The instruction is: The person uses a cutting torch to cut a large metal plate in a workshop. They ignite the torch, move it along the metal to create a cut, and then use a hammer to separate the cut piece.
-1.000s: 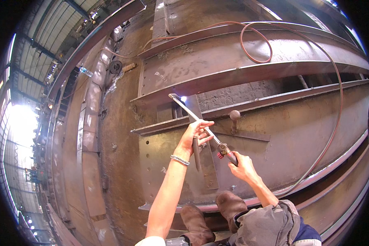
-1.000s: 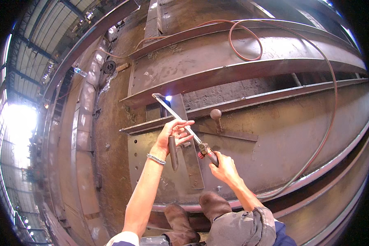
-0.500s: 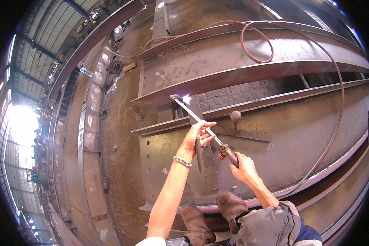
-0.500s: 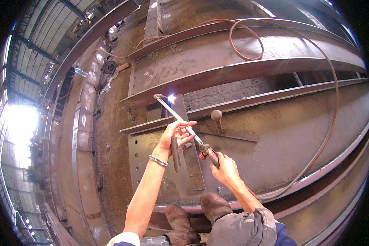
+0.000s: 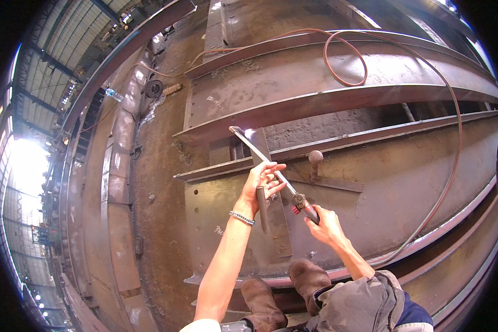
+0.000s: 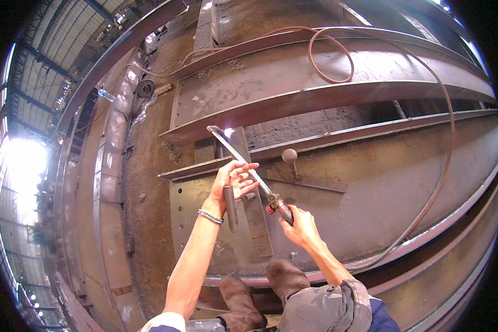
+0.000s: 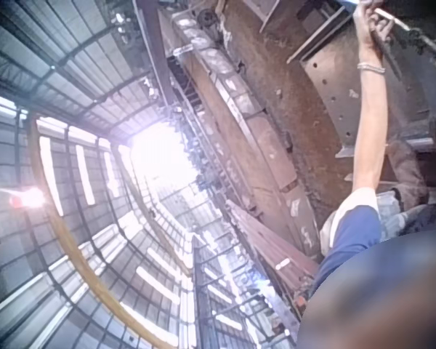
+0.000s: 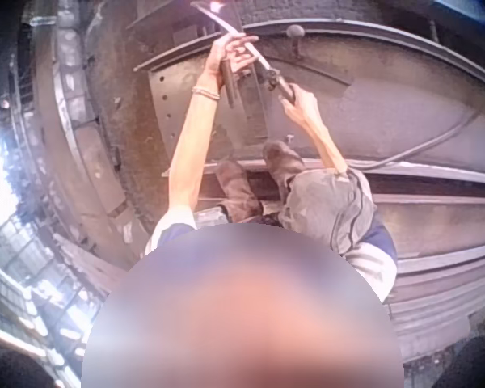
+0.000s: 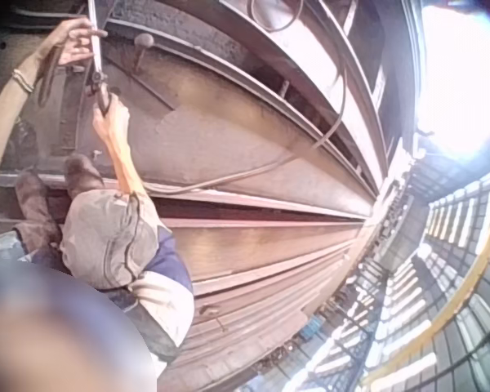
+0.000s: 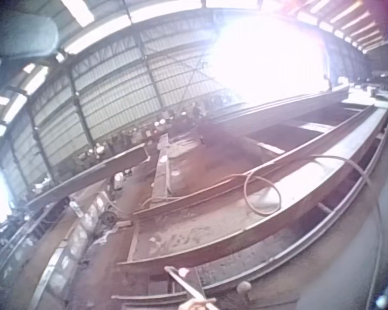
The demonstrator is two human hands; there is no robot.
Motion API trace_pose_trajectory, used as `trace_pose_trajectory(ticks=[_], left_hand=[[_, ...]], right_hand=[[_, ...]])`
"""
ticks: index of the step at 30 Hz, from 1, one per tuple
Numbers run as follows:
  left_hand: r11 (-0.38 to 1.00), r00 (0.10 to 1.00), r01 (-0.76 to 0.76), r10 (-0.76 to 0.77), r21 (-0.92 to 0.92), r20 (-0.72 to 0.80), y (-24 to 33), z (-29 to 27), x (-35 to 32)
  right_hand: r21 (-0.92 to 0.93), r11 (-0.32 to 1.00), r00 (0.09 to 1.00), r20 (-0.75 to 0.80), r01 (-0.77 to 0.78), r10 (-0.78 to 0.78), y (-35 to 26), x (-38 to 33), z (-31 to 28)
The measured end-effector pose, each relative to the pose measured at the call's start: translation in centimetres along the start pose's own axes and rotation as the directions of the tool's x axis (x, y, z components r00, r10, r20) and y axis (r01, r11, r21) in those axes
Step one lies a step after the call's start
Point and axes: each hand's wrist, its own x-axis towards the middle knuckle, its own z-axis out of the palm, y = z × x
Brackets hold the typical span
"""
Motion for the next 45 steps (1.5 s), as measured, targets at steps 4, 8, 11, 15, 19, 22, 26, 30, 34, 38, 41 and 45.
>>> trace_pose_trajectory(ticks=[4,8,11,15,19,22,26,30,34,38,41,45], left_hand=[[0.999,0.999,-0.031,0.030,-0.010,-0.041,-0.7,-1.1,0.5],[0.989,0.996,-0.092,0.090,0.114,0.024,-1.9,-2.0,1.9],[0.965,0.995,-0.094,0.084,0.246,0.050,-2.7,-2.4,3.4],[0.943,0.993,-0.111,0.090,0.313,0.080,-3.4,-2.8,4.6],[0.945,0.987,-0.146,0.120,0.292,0.108,-4.2,-3.3,4.7],[0.960,0.981,-0.156,0.123,0.234,0.150,-4.5,-3.7,5.1],[0.972,0.977,-0.171,0.146,0.164,0.154,-5.1,-3.9,6.0],[0.959,0.980,-0.191,0.175,0.209,0.093,-5.6,-4.0,6.7],[0.965,0.984,-0.178,0.168,0.193,0.065,-5.8,-4.5,7.1],[0.973,0.985,-0.167,0.158,0.156,0.067,-6.1,-4.9,7.5],[0.977,0.985,-0.164,0.157,0.136,0.066,-6.3,-4.9,7.8],[0.982,0.985,-0.157,0.148,0.104,0.093,-6.2,-4.9,7.7]], right_hand=[[0.053,0.998,1.000,-0.004,0.022,-0.022,0.8,0.4,-0.4],[0.077,0.997,1.000,0.003,0.001,-0.001,2.1,0.6,-1.0],[0.063,0.998,0.999,0.030,-0.028,0.026,2.8,0.7,-1.3],[0.168,0.969,0.974,0.166,-0.179,0.151,3.2,1.1,-1.4],[0.222,0.948,0.966,0.179,-0.226,0.188,3.2,0.8,-0.7],[0.179,0.954,0.966,0.144,-0.239,0.215,3.6,0.6,0.1],[0.109,0.984,0.986,0.102,-0.144,0.133,4.6,0.9,0.5],[0.112,0.967,0.969,0.117,-0.230,0.217,5.4,1.2,0.5],[0.061,0.974,0.972,0.110,-0.216,0.209,5.4,1.2,0.4],[0.084,0.973,0.972,0.112,-0.216,0.206,5.2,1.3,0.6],[0.120,0.978,0.981,0.104,-0.173,0.161,5.1,1.3,0.7],[0.230,0.943,0.969,0.115,-0.241,0.220,4.7,1.1,0.7]])
